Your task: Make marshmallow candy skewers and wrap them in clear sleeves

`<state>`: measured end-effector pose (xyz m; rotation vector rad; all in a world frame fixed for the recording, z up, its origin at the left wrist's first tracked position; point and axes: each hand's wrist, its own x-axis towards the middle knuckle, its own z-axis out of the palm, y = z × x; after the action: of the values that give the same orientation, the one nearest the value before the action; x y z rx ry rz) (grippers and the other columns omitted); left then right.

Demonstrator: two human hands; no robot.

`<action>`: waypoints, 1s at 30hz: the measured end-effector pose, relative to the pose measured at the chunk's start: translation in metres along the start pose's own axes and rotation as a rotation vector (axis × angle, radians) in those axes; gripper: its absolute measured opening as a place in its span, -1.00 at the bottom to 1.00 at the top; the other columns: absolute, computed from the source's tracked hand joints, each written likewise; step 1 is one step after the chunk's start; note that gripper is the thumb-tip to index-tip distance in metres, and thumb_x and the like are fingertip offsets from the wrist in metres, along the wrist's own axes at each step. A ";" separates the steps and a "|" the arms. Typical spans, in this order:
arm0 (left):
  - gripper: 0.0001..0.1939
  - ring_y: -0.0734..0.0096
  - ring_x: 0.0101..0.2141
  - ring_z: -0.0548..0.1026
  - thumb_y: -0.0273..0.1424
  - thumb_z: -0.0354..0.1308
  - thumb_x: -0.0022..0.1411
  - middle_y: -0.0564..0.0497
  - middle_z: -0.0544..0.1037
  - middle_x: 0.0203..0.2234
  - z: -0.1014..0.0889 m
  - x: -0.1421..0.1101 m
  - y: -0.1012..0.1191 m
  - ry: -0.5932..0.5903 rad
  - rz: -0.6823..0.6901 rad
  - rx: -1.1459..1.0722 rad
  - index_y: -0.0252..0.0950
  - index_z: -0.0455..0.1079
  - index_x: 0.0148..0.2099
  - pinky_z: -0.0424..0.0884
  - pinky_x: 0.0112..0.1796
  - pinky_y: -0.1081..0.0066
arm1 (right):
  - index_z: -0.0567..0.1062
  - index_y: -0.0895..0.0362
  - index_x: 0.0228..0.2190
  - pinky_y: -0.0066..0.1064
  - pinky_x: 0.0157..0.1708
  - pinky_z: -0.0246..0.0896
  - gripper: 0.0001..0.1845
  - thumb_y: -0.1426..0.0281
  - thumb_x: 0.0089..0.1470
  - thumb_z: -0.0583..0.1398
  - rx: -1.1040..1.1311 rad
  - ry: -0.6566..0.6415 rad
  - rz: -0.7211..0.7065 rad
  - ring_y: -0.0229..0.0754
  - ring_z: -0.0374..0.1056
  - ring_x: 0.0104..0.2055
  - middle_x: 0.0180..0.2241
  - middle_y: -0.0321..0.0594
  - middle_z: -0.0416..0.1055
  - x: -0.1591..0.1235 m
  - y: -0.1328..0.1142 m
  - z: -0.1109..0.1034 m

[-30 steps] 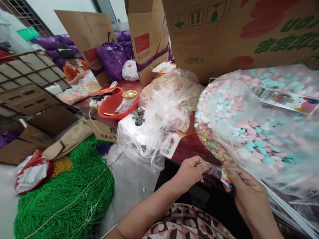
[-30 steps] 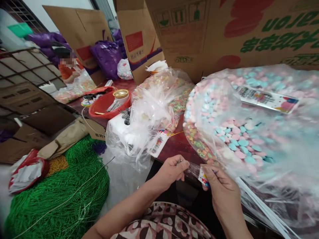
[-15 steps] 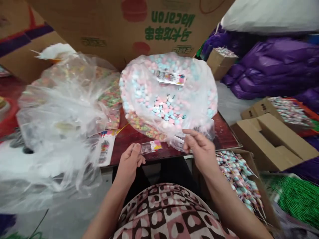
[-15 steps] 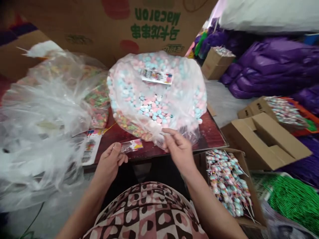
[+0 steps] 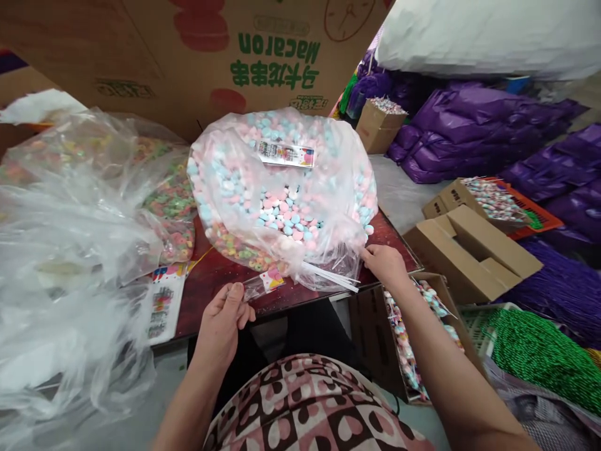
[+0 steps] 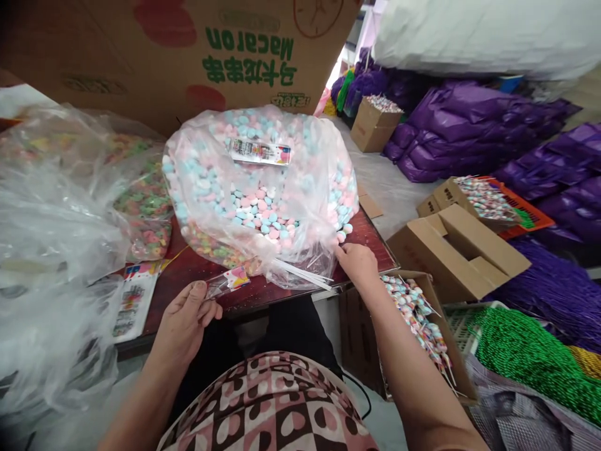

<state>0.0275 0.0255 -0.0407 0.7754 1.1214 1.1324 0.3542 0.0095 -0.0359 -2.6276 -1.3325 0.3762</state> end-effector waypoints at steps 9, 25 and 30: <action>-0.57 0.67 -0.75 0.09 -0.10 0.39 -0.02 0.30 0.08 -0.80 -0.005 0.001 0.001 -0.005 -0.016 -0.032 -0.27 0.27 -0.43 0.31 -0.59 0.49 | 0.65 0.22 -0.17 -0.16 -0.10 0.27 -0.44 0.20 0.25 -0.06 -0.170 -0.018 0.049 0.17 0.48 -0.03 -0.16 0.20 0.57 0.001 -0.019 0.005; -0.51 0.66 -0.72 0.11 -0.08 0.36 0.05 0.30 0.08 -0.77 -0.004 -0.004 0.003 -0.138 -0.081 -0.301 -0.24 0.13 -0.43 0.33 -0.54 0.49 | 0.60 0.21 -0.40 -0.10 -0.13 0.21 -0.73 0.30 0.01 0.17 0.118 0.132 0.214 0.23 0.47 -0.09 -0.30 0.17 0.57 -0.004 0.005 0.001; -0.48 0.67 -0.73 0.09 0.00 0.30 0.08 0.30 0.06 -0.77 -0.005 -0.008 0.005 -0.198 -0.085 -0.373 -0.25 0.12 -0.45 0.30 -0.54 0.49 | 0.37 0.06 -0.69 -0.12 -0.37 0.19 -0.78 0.41 -0.05 0.17 0.515 0.273 0.233 -0.04 0.37 -0.52 -0.68 -0.09 0.36 -0.004 0.022 0.005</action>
<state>0.0207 0.0187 -0.0357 0.5291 0.7420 1.1234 0.3672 -0.0059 -0.0461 -2.2915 -0.7272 0.3235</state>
